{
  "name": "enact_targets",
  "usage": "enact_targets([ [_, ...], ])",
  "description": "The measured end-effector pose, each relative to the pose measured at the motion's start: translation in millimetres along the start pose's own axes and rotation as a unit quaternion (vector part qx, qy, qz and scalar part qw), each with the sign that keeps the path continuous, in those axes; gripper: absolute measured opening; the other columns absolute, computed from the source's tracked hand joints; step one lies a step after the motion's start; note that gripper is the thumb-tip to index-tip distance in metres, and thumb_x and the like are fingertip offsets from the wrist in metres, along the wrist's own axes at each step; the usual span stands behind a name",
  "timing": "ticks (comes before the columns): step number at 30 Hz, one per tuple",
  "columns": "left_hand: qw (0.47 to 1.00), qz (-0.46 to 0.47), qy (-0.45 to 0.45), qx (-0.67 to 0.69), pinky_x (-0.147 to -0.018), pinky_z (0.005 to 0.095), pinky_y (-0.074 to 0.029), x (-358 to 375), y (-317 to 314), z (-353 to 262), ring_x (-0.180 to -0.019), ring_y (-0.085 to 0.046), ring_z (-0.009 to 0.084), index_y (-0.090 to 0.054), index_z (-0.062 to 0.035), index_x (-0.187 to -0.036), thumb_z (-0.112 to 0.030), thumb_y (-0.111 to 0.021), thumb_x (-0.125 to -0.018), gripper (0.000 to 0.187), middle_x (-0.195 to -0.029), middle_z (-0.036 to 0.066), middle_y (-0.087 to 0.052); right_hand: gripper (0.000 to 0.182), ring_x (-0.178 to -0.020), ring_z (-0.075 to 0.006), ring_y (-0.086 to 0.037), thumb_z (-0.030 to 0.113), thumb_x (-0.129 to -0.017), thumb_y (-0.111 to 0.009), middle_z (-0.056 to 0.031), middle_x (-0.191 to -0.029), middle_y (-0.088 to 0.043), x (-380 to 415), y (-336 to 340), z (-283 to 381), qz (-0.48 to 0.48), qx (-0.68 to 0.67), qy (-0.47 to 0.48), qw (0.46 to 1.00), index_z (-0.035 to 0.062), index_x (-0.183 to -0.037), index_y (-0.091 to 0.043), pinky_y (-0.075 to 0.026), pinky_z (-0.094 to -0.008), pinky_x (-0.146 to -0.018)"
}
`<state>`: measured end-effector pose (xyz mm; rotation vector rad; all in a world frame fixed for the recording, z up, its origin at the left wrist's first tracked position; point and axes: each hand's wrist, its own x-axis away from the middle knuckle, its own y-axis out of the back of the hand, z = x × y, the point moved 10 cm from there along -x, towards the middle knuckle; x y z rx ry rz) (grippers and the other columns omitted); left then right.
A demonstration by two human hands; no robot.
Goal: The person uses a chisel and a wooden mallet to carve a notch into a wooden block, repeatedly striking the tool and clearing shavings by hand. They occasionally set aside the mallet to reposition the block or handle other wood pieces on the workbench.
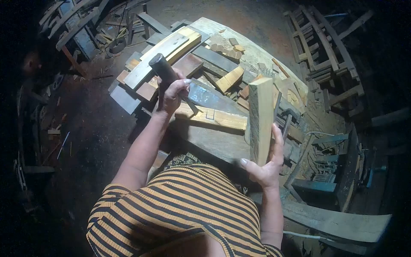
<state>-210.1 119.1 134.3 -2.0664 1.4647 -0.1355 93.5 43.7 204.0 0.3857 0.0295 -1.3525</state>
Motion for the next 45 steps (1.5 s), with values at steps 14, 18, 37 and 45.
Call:
enact_targets([
  [14, 0.912, 0.041, -0.252, -0.321, -0.046, 0.0225, -0.044, 21, -47, -47, -0.050, -0.055, 0.0082, -0.059, -0.0029, -0.069, -0.010, -0.069, -0.074, 0.014, -0.060, 0.000, -0.058, 0.101, -0.107, -0.0326, -0.055, 0.025, -0.053, -0.072, -0.0181, -0.120, -0.054, -100, -110, 147, 0.206, 0.299, 0.289, 0.886, 0.0097, -0.143, -0.027, -0.047, -0.0407, -0.094],
  [18, 0.989, 0.046, -0.073, -0.120, -0.053, 0.0249, -0.046, 14, -34, -13, -0.057, -0.056, 0.0084, -0.059, -0.0020, -0.072, -0.002, -0.071, -0.070, 0.013, -0.062, 0.002, -0.057, 0.085, -0.101, -0.0302, -0.059, 0.022, -0.057, -0.068, -0.0191, -0.109, -0.059, -116, -111, 160, 0.249, 0.364, 0.203, 0.874, 0.0114, -0.136, -0.040, -0.052, -0.0397, -0.087],
  [37, 0.963, 0.086, -0.145, -0.212, -0.052, 0.0248, -0.043, 13, -51, -23, -0.058, -0.051, 0.0068, -0.055, -0.0032, -0.075, -0.001, -0.071, -0.068, 0.017, -0.065, 0.000, -0.055, 0.086, -0.090, -0.0250, -0.063, 0.022, -0.061, -0.069, -0.0185, -0.103, -0.061, -107, -118, 141, 0.234, 0.403, 0.319, 0.825, 0.0117, -0.139, -0.034, -0.056, -0.0340, -0.080],
  [45, 0.980, 0.096, -0.068, -0.158, -0.050, 0.0233, -0.044, 12, -44, -2, -0.057, -0.052, 0.0068, -0.055, -0.0036, -0.073, -0.001, -0.073, -0.069, 0.018, -0.065, -0.001, -0.055, 0.074, -0.091, -0.0302, -0.060, 0.021, -0.060, -0.068, -0.0187, -0.103, -0.060, -115, -87, 189, 0.159, 0.134, 0.305, 0.929, 0.0096, -0.129, -0.043, -0.053, -0.0395, -0.080],
])
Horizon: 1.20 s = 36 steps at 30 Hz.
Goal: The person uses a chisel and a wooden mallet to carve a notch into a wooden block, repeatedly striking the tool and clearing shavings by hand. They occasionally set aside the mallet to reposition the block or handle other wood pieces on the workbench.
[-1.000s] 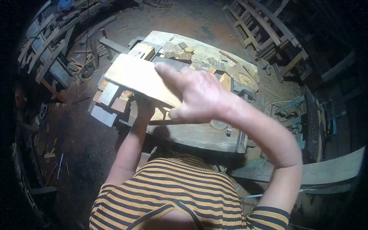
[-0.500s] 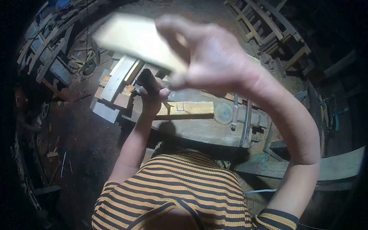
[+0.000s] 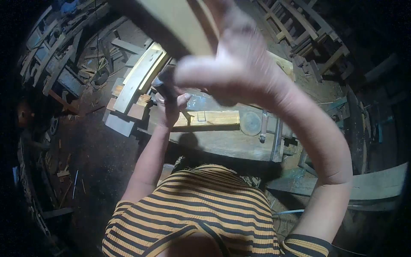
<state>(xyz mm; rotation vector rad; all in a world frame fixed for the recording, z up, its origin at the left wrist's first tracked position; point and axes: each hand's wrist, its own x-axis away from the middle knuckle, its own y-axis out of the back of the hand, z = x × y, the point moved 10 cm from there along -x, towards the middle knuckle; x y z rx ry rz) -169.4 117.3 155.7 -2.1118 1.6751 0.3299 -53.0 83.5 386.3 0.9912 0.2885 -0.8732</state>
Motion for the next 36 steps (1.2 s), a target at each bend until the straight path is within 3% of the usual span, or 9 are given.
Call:
enact_targets([
  [2, 1.000, -0.028, -0.004, 0.012, -0.052, 0.0229, -0.045, -2, -3, -10, -0.057, -0.053, 0.0067, -0.056, -0.0035, -0.075, 0.000, -0.072, -0.069, 0.018, -0.065, -0.001, -0.055, 0.076, -0.091, -0.0345, -0.060, 0.023, -0.059, -0.066, -0.0171, -0.101, -0.060, 20, -23, -11, 0.066, 0.131, -0.023, 0.989, 0.0101, -0.131, -0.042, -0.050, -0.0413, -0.083],
  [4, 0.992, -0.041, 0.029, 0.115, -0.055, 0.0224, -0.045, -2, -10, -10, -0.057, -0.052, 0.0060, -0.057, -0.0041, -0.079, 0.003, -0.070, -0.070, 0.018, -0.068, -0.002, -0.056, 0.097, -0.104, -0.0290, -0.056, 0.025, -0.052, -0.070, -0.0186, -0.112, -0.057, 59, -43, -67, 0.244, 0.138, -0.318, 0.905, 0.0159, -0.141, -0.032, -0.048, -0.0386, -0.088],
  [8, 0.995, 0.022, 0.055, 0.080, -0.051, 0.0234, -0.043, 0, -9, 10, -0.058, -0.053, 0.0069, -0.056, -0.0051, -0.073, 0.000, -0.070, -0.070, 0.015, -0.064, -0.002, -0.056, 0.100, -0.109, -0.0313, -0.054, 0.034, -0.050, -0.072, -0.0185, -0.119, -0.053, 75, -12, -66, 0.163, 0.123, -0.276, 0.939, 0.0146, -0.140, -0.033, -0.043, -0.0420, -0.095],
  [10, 0.998, 0.007, 0.069, 0.006, -0.051, 0.0252, -0.044, 2, -9, 10, -0.057, -0.054, 0.0087, -0.056, -0.0050, -0.074, -0.002, -0.070, -0.071, 0.015, -0.062, -0.001, -0.055, 0.098, -0.115, -0.0296, -0.050, 0.033, -0.054, -0.077, -0.0174, -0.124, -0.051, 111, -7, -83, 0.012, -0.083, -0.277, 0.957, 0.0100, -0.140, -0.033, -0.039, -0.0385, -0.100],
  [16, 0.961, 0.162, -0.211, -0.071, -0.060, 0.0330, -0.047, 39, -81, -37, -0.064, -0.058, 0.0260, -0.059, -0.0042, -0.082, -0.008, -0.077, -0.063, 0.027, -0.072, 0.010, -0.057, 0.097, -0.117, -0.0246, -0.049, 0.019, -0.054, -0.082, -0.0164, -0.126, -0.050, 252, -44, -158, -0.020, 0.001, -0.392, 0.920, 0.0020, -0.137, -0.035, -0.037, -0.0348, -0.101],
  [19, 0.949, 0.193, -0.214, -0.128, -0.057, 0.0379, -0.045, 56, -103, -43, -0.065, -0.056, 0.0336, -0.055, -0.0062, -0.076, -0.016, -0.076, -0.063, 0.026, -0.070, 0.013, -0.054, 0.091, -0.111, -0.0207, -0.051, 0.016, -0.056, -0.081, -0.0126, -0.123, -0.052, 282, -50, -169, -0.110, -0.180, -0.455, 0.865, 0.0011, -0.135, -0.037, -0.041, -0.0322, -0.095],
  [24, 0.956, 0.184, -0.184, -0.133, -0.057, 0.0386, -0.045, 51, -104, -38, -0.065, -0.056, 0.0340, -0.055, -0.0064, -0.077, -0.015, -0.075, -0.062, 0.027, -0.069, 0.013, -0.054, 0.091, -0.111, -0.0209, -0.051, 0.018, -0.056, -0.080, -0.0121, -0.123, -0.051, 287, -29, -161, -0.105, -0.153, -0.426, 0.885, 0.0012, -0.135, -0.037, -0.042, -0.0323, -0.094],
  [34, 0.947, 0.229, -0.163, -0.157, -0.058, 0.0409, -0.045, 54, -128, -21, -0.070, -0.057, 0.0333, -0.049, -0.0074, -0.073, -0.012, -0.070, -0.060, 0.025, -0.071, 0.011, -0.054, 0.078, -0.101, -0.0233, -0.046, 0.037, -0.063, -0.068, -0.0135, -0.116, -0.042, 279, 65, -48, -0.406, -0.149, -0.180, 0.883, -0.0013, -0.125, -0.037, -0.036, -0.0326, -0.091],
  [36, 0.944, 0.226, -0.169, -0.172, -0.058, 0.0409, -0.045, 56, -130, -18, -0.070, -0.057, 0.0330, -0.049, -0.0076, -0.073, -0.012, -0.070, -0.060, 0.025, -0.071, 0.011, -0.054, 0.090, -0.115, -0.0281, -0.045, 0.027, -0.057, -0.079, -0.0135, -0.128, -0.041, 234, 19, -25, -0.089, 0.276, -0.150, 0.945, 0.0045, -0.131, -0.033, -0.037, -0.0370, -0.098],
])
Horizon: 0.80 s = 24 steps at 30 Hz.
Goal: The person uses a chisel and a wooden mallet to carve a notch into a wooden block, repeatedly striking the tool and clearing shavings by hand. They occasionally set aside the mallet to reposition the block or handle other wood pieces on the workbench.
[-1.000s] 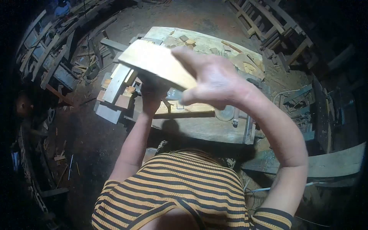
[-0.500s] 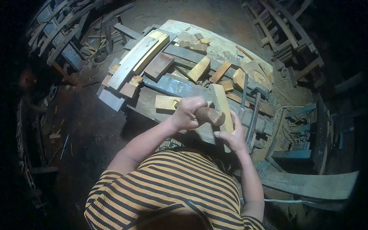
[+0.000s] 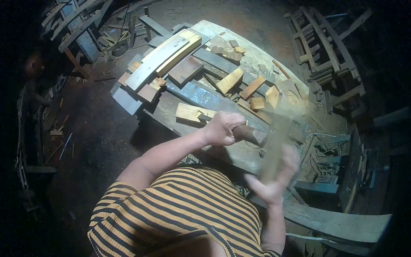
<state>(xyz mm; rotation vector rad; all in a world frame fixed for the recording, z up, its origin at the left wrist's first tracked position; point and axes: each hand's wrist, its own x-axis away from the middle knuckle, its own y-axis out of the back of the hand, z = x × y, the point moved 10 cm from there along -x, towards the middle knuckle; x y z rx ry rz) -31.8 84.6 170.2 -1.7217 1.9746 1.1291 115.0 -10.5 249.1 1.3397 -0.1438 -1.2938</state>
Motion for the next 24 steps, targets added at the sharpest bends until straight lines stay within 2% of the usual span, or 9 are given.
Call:
enact_targets([
  [6, 1.000, 0.016, -0.003, 0.001, -0.057, 0.0405, -0.045, 2, -3, 1, -0.070, -0.057, 0.0332, -0.048, -0.0071, -0.072, -0.012, -0.069, -0.060, 0.025, -0.070, 0.012, -0.054, 0.078, -0.103, -0.0231, -0.047, 0.026, -0.058, -0.069, -0.0125, -0.116, -0.043, 23, 50, -45, -0.159, -0.303, -0.212, 0.915, 0.0048, -0.127, -0.040, -0.040, -0.0343, -0.091],
  [9, 1.000, -0.002, -0.012, 0.010, -0.057, 0.0402, -0.045, -2, 4, 0, -0.069, -0.058, 0.0333, -0.048, -0.0068, -0.072, -0.012, -0.070, -0.060, 0.025, -0.069, 0.012, -0.054, 0.074, -0.099, -0.0221, -0.048, 0.027, -0.061, -0.064, -0.0143, -0.114, -0.044, 19, 38, -35, -0.186, -0.529, -0.078, 0.824, 0.0049, -0.126, -0.040, -0.039, -0.0316, -0.086],
  [10, 1.000, -0.011, -0.008, 0.019, -0.057, 0.0401, -0.045, -3, 6, 1, -0.069, -0.058, 0.0334, -0.049, -0.0066, -0.072, -0.012, -0.070, -0.060, 0.025, -0.069, 0.012, -0.054, 0.088, -0.102, -0.0249, -0.049, 0.031, -0.057, -0.071, -0.0135, -0.116, -0.046, 57, 12, -73, -0.299, -0.495, -0.324, 0.749, 0.0041, -0.134, -0.037, -0.040, -0.0334, -0.086],
  [12, 1.000, -0.012, -0.005, 0.007, -0.057, 0.0401, -0.045, -2, 5, 3, -0.069, -0.057, 0.0337, -0.049, -0.0064, -0.072, -0.011, -0.070, -0.060, 0.025, -0.070, 0.013, -0.054, 0.095, -0.106, -0.0213, -0.050, 0.026, -0.054, -0.079, -0.0096, -0.120, -0.046, 17, -27, -32, 0.081, -0.091, -0.207, 0.971, 0.0040, -0.134, -0.034, -0.044, -0.0329, -0.088],
  [15, 1.000, -0.009, -0.005, 0.003, -0.057, 0.0399, -0.044, -3, 9, 2, -0.068, -0.057, 0.0339, -0.049, -0.0059, -0.072, -0.010, -0.070, -0.059, 0.025, -0.070, 0.013, -0.055, 0.106, -0.112, -0.0217, -0.048, 0.028, -0.051, -0.081, -0.0122, -0.126, -0.044, 1, 7, -26, 0.021, -0.094, -0.135, 0.986, 0.0028, -0.139, -0.029, -0.042, -0.0324, -0.092],
  [16, 1.000, -0.005, -0.005, 0.014, -0.057, 0.0398, -0.044, 0, 8, 0, -0.068, -0.057, 0.0340, -0.049, -0.0057, -0.072, -0.009, -0.070, -0.059, 0.025, -0.070, 0.013, -0.055, 0.095, -0.105, -0.0206, -0.050, 0.033, -0.054, -0.079, -0.0128, -0.119, -0.046, 14, 23, -39, -0.076, -0.229, -0.249, 0.938, 0.0010, -0.133, -0.035, -0.041, -0.0321, -0.090],
  [20, 1.000, -0.013, 0.002, 0.020, -0.057, 0.0396, -0.045, -3, 10, 3, -0.069, -0.058, 0.0331, -0.050, -0.0062, -0.073, -0.009, -0.070, -0.060, 0.024, -0.070, 0.012, -0.055, 0.064, -0.098, -0.0205, -0.049, 0.024, -0.063, -0.066, -0.0133, -0.108, -0.045, 23, 35, -47, -0.221, -0.569, -0.120, 0.783, -0.0030, -0.116, -0.042, -0.043, -0.0317, -0.082],
  [22, 1.000, -0.022, -0.004, 0.021, -0.057, 0.0395, -0.045, -5, 12, 0, -0.069, -0.058, 0.0329, -0.050, -0.0064, -0.073, -0.010, -0.069, -0.060, 0.024, -0.070, 0.012, -0.055, 0.080, -0.108, -0.0219, -0.047, 0.028, -0.057, -0.073, -0.0131, -0.115, -0.046, 58, -8, -88, -0.109, -0.358, -0.344, 0.861, -0.0029, -0.124, -0.041, -0.041, -0.0334, -0.089],
  [24, 0.999, -0.027, -0.008, 0.018, -0.057, 0.0395, -0.045, -2, 12, -2, -0.069, -0.059, 0.0327, -0.050, -0.0066, -0.073, -0.010, -0.069, -0.061, 0.023, -0.070, 0.012, -0.055, 0.097, -0.109, -0.0224, -0.049, 0.031, -0.049, -0.080, -0.0102, -0.118, -0.048, 29, -41, -55, 0.018, -0.254, -0.265, 0.930, 0.0035, -0.132, -0.039, -0.039, -0.0345, -0.095],
])
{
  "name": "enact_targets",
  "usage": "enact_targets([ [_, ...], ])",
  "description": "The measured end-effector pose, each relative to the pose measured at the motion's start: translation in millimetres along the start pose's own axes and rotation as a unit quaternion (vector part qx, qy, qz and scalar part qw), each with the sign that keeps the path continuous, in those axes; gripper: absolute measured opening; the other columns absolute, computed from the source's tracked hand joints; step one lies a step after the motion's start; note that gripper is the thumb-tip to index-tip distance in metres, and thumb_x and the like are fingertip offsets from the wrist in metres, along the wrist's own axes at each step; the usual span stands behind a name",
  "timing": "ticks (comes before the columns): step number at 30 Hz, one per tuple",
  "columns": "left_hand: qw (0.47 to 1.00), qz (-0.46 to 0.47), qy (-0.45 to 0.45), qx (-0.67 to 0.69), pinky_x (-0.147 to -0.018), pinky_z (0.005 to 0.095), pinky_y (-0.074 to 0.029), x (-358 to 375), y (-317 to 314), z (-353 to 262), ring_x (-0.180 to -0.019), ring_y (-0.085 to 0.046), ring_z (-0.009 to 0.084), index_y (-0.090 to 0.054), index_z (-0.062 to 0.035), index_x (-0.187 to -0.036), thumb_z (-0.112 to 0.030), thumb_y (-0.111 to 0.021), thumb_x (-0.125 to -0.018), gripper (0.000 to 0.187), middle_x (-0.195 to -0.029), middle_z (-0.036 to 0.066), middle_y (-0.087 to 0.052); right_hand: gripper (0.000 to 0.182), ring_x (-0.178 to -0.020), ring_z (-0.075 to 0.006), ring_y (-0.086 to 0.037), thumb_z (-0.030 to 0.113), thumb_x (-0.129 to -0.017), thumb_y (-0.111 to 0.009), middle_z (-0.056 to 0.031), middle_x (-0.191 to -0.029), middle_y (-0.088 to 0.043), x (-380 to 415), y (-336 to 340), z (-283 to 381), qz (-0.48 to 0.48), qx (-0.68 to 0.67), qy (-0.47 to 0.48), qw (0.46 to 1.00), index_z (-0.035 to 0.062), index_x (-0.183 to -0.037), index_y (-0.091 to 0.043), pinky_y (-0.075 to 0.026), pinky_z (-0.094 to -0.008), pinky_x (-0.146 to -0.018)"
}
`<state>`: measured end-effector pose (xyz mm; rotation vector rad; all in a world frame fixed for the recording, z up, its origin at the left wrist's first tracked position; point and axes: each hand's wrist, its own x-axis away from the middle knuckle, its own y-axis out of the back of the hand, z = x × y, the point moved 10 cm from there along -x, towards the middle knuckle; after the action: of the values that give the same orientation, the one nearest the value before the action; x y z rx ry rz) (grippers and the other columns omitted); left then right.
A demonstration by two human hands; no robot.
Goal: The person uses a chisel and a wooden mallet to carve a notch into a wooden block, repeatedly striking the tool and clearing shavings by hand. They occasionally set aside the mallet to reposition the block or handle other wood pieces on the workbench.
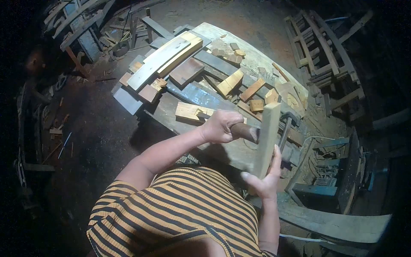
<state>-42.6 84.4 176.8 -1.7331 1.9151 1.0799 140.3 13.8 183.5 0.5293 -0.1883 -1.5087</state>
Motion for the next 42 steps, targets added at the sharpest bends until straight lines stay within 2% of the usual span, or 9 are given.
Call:
enact_targets([
  [7, 1.000, 0.010, -0.004, 0.004, -0.058, 0.0396, -0.045, -2, -1, 4, -0.068, -0.058, 0.0336, -0.050, -0.0067, -0.073, -0.010, -0.069, -0.061, 0.023, -0.070, 0.012, -0.055, 0.070, -0.089, -0.0182, -0.049, 0.023, -0.061, -0.070, -0.0092, -0.109, -0.043, 10, 76, 40, -0.160, -0.355, 0.125, 0.912, -0.0012, -0.118, -0.038, -0.043, -0.0290, -0.080],
  [10, 1.000, 0.002, -0.008, 0.006, -0.058, 0.0394, -0.046, -3, 1, 0, -0.069, -0.058, 0.0335, -0.050, -0.0067, -0.073, -0.010, -0.069, -0.060, 0.023, -0.070, 0.012, -0.055, 0.093, -0.089, -0.0167, -0.050, 0.033, -0.055, -0.078, -0.0064, -0.102, -0.046, 7, 22, 15, -0.080, 0.025, -0.001, 0.996, -0.0002, -0.131, -0.037, -0.044, -0.0295, -0.080],
  [18, 0.999, 0.032, 0.003, 0.002, -0.058, 0.0394, -0.045, 2, -4, 5, -0.069, -0.057, 0.0336, -0.049, -0.0062, -0.072, -0.010, -0.069, -0.059, 0.024, -0.069, 0.012, -0.054, 0.069, -0.083, -0.0142, -0.053, 0.020, -0.052, -0.074, -0.0069, -0.102, -0.050, 7, 59, 15, -0.125, -0.239, 0.035, 0.962, 0.0036, -0.114, -0.050, -0.048, -0.0280, -0.076],
  [22, 1.000, 0.025, 0.001, 0.002, -0.058, 0.0382, -0.045, 2, -1, 4, -0.068, -0.058, 0.0332, -0.050, -0.0055, -0.072, -0.009, -0.069, -0.059, 0.023, -0.069, 0.013, -0.055, 0.106, -0.094, -0.0188, -0.055, 0.030, -0.048, -0.080, -0.0096, -0.111, -0.052, -6, -2, -3, -0.006, 0.075, 0.068, 0.995, -0.0017, -0.137, -0.034, -0.045, -0.0298, -0.081],
  [24, 1.000, 0.030, 0.002, 0.001, -0.058, 0.0373, -0.046, 1, 6, 3, -0.068, -0.058, 0.0329, -0.052, -0.0057, -0.074, -0.008, -0.070, -0.059, 0.023, -0.070, 0.012, -0.056, 0.105, -0.099, -0.0196, -0.054, 0.028, -0.049, -0.080, -0.0112, -0.116, -0.052, -5, -16, -13, 0.020, -0.137, -0.097, 0.986, -0.0018, -0.138, -0.033, -0.044, -0.0318, -0.087],
  [30, 0.959, -0.168, 0.086, 0.211, -0.060, 0.0238, -0.047, 8, 91, 41, -0.069, -0.057, 0.0087, -0.063, -0.0027, -0.089, -0.001, -0.070, -0.067, 0.023, -0.077, -0.002, -0.060, 0.107, -0.095, -0.0181, -0.054, 0.027, -0.049, -0.079, -0.0103, -0.113, -0.052, -12, 6, -10, 0.003, -0.119, -0.078, 0.990, -0.0030, -0.139, -0.030, -0.045, -0.0312, -0.083],
  [36, 0.894, -0.278, 0.198, 0.290, -0.049, 0.0248, -0.043, 32, 139, 88, -0.051, -0.051, 0.0129, -0.050, -0.0051, -0.077, -0.008, -0.064, -0.068, 0.017, -0.063, 0.004, -0.051, 0.105, -0.114, -0.0233, -0.048, 0.026, -0.050, -0.079, -0.0136, -0.124, -0.049, -13, -15, -10, 0.025, -0.128, -0.075, 0.989, -0.0051, -0.138, -0.030, -0.037, -0.0352, -0.099],
  [38, 0.891, -0.280, 0.192, 0.302, -0.049, 0.0249, -0.043, 33, 141, 91, -0.051, -0.051, 0.0132, -0.050, -0.0046, -0.077, -0.008, -0.064, -0.068, 0.017, -0.063, 0.005, -0.052, 0.106, -0.079, -0.0133, -0.052, 0.031, -0.048, -0.078, -0.0046, -0.094, -0.054, -15, -17, -8, 0.015, -0.101, -0.040, 0.994, -0.0004, -0.139, -0.034, -0.043, -0.0252, -0.067],
  [42, 0.901, -0.277, 0.152, 0.297, -0.047, 0.0225, -0.043, 31, 147, 86, -0.047, -0.052, 0.0097, -0.057, -0.0026, -0.069, -0.011, -0.067, -0.072, 0.013, -0.059, 0.001, -0.054, 0.106, -0.082, -0.0139, -0.053, 0.031, -0.048, -0.078, -0.0057, -0.099, -0.054, -22, -23, 1, 0.018, -0.105, -0.034, 0.994, -0.0003, -0.139, -0.034, -0.044, -0.0251, -0.069],
])
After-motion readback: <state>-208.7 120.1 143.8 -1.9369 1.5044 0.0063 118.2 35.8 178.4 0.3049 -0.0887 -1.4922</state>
